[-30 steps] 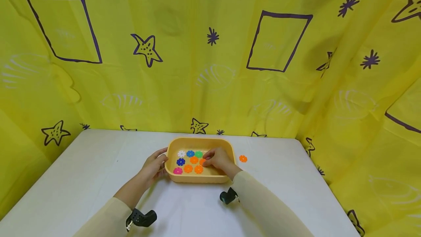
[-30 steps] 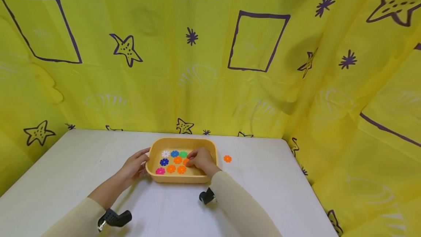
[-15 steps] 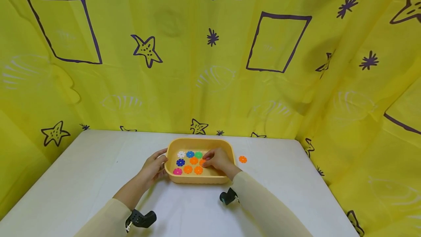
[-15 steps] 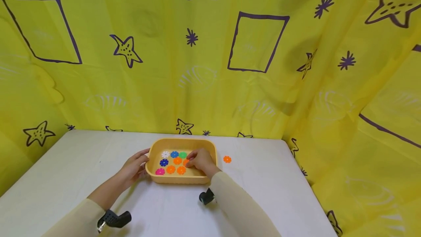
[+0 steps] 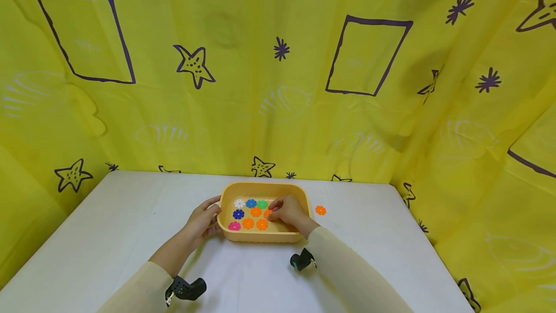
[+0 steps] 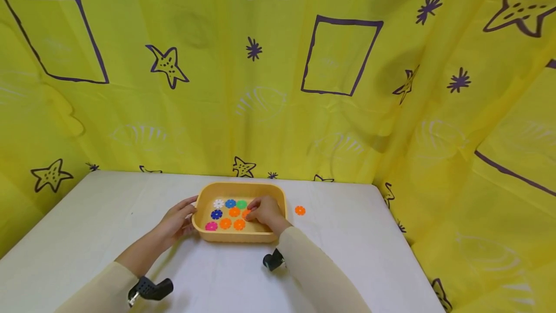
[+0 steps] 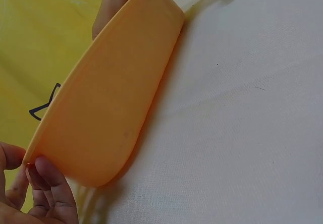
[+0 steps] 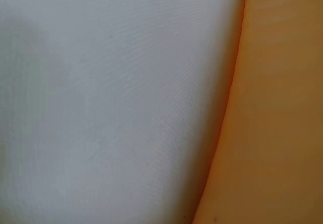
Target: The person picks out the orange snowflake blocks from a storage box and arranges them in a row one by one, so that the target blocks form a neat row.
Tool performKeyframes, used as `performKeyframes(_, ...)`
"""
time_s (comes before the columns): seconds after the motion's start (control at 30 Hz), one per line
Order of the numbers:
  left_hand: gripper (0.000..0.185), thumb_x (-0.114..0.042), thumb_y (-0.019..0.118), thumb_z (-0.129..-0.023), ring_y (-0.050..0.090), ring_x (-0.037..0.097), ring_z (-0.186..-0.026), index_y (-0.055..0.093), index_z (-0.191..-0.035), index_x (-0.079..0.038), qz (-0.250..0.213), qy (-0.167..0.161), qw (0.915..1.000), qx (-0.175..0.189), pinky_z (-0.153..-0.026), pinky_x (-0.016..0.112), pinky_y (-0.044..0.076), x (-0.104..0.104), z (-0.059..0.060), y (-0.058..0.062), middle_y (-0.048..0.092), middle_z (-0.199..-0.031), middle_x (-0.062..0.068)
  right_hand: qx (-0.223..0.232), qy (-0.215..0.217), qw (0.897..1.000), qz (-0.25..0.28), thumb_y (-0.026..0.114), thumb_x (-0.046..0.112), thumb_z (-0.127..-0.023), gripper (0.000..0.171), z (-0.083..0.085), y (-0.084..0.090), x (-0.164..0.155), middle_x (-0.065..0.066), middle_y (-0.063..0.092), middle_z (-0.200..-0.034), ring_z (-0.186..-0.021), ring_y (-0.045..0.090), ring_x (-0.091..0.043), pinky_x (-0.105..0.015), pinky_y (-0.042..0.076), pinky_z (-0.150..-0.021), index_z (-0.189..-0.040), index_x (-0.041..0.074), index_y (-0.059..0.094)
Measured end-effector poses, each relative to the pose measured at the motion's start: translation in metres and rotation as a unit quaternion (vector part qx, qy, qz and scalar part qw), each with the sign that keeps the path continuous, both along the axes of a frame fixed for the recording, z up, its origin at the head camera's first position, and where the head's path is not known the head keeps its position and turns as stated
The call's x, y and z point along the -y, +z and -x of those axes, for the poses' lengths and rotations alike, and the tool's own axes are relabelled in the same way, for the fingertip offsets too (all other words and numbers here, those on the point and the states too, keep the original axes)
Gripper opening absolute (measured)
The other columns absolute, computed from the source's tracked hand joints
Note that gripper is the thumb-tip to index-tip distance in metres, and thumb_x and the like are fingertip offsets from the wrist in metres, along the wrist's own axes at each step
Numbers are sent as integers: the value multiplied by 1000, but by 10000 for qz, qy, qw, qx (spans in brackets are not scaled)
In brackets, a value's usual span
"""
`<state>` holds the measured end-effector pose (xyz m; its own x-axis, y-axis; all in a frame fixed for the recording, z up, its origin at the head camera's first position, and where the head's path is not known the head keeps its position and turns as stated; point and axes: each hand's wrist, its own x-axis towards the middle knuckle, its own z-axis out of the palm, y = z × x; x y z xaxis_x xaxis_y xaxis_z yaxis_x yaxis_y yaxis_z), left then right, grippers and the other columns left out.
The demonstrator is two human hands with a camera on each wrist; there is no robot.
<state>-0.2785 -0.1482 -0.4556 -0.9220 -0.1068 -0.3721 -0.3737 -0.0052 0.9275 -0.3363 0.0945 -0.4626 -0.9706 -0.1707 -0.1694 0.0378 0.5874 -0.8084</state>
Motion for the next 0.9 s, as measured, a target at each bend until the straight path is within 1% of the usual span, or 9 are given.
performKeyframes(0.23,54,-16,49,-95,53,16,-81,40,-148,-14,-8,-4,10000,-15,-65,23,49,1,0,0,51,-118,15,-6,-58,10000,43,83,4,-74,22,0,1,1,-4,61,-83,-78,53,-18,-21,47,-68,-93,6,72)
performKeyframes(0.4,55,-16,49,-94,52,16,-81,40,-149,-15,6,11,10000,40,-65,22,49,0,1,1,50,-120,15,-65,-75,9999,37,84,3,-73,23,0,0,1,-4,61,-83,-79,52,-17,-20,46,-67,-93,6,72)
performKeyframes(0.6,55,-16,48,-95,52,17,-81,39,-149,-15,28,-3,10000,28,-66,23,49,0,0,2,50,-119,15,-159,-21,9998,71,83,2,-73,23,1,0,0,-4,60,-83,-79,52,-18,-21,46,-68,-92,5,72)
performKeyframes(0.8,55,-16,49,-95,52,16,-80,39,-149,-15,37,-8,10000,29,-66,22,49,0,-1,2,50,-117,15,-202,-68,9998,35,84,1,-72,23,1,0,1,-4,60,-82,-79,52,-18,-22,46,-69,-92,5,72)
performKeyframes(0.9,55,-16,49,-95,53,16,-79,40,-149,-15,37,-20,10000,21,-66,22,49,1,-1,2,51,-118,15,-244,-61,9997,36,84,1,-72,23,2,0,1,-4,61,-82,-78,53,-18,-22,47,-69,-91,5,72)
